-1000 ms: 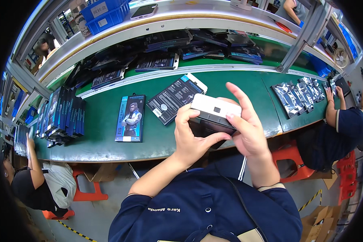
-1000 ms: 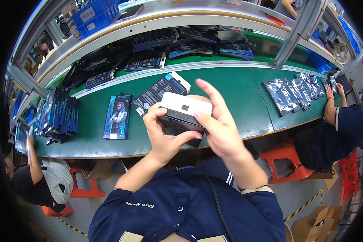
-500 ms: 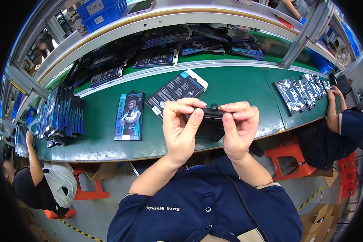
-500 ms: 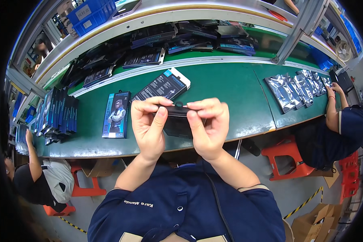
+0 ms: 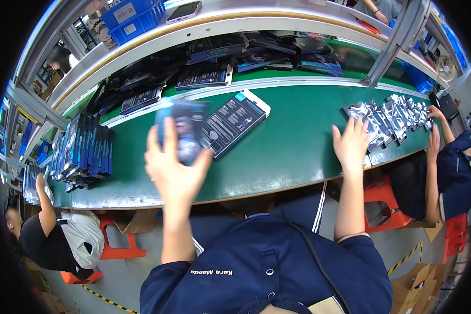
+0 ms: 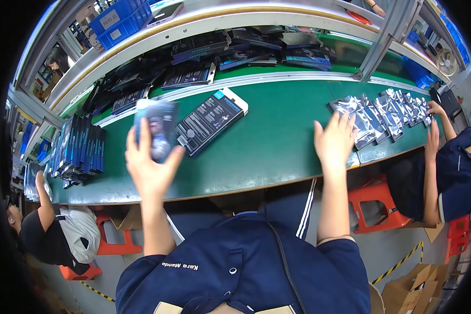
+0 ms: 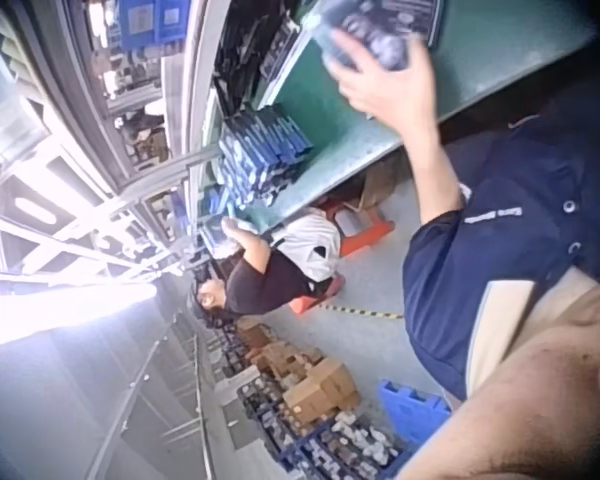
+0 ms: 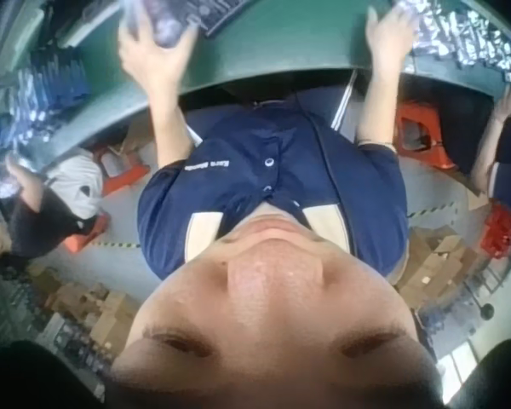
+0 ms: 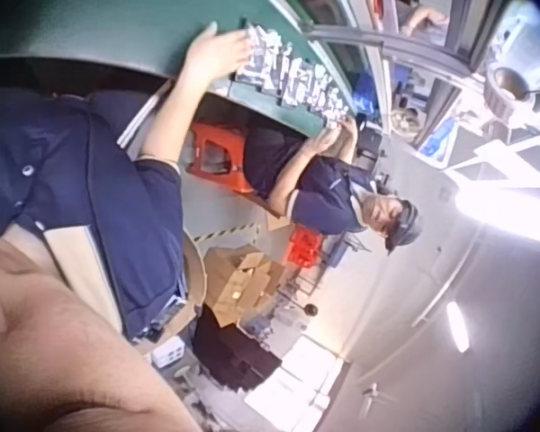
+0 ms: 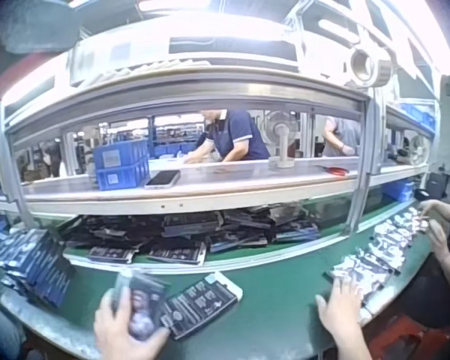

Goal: Packaging power banks and electronic components into retail boxes on an assembly line.

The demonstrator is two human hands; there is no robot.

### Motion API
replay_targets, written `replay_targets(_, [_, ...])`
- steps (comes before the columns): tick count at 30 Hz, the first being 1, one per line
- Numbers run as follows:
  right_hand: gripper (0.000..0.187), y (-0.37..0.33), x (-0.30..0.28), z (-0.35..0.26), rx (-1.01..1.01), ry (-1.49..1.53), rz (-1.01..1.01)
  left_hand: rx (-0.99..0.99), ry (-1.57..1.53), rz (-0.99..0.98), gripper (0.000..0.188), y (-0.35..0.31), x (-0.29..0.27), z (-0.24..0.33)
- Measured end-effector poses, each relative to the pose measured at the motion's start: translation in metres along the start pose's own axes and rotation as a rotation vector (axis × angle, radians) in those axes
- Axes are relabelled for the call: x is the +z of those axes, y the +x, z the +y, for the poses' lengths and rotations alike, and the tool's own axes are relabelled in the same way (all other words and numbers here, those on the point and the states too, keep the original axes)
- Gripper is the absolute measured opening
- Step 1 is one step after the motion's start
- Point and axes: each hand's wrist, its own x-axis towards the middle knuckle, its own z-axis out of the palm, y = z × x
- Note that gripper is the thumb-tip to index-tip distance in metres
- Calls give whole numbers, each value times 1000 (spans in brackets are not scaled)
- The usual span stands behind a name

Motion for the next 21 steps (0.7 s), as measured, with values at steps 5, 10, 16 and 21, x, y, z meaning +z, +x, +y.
replay_targets(5, [43, -44, 8, 15, -45, 235, 55, -200, 508, -206, 87, 20, 21, -65])
replay_targets(10, [64, -50, -16, 32, 295, 132, 184, 236, 162, -194, 95, 71, 85, 27])
replay_targets(16, [99, -77, 25, 102, 738, 1061, 39, 432, 68, -292, 89, 67, 96, 43])
replay_targets(21, [22, -98, -11, 88, 677, 1461, 95, 657, -154, -371, 84, 26, 57, 64])
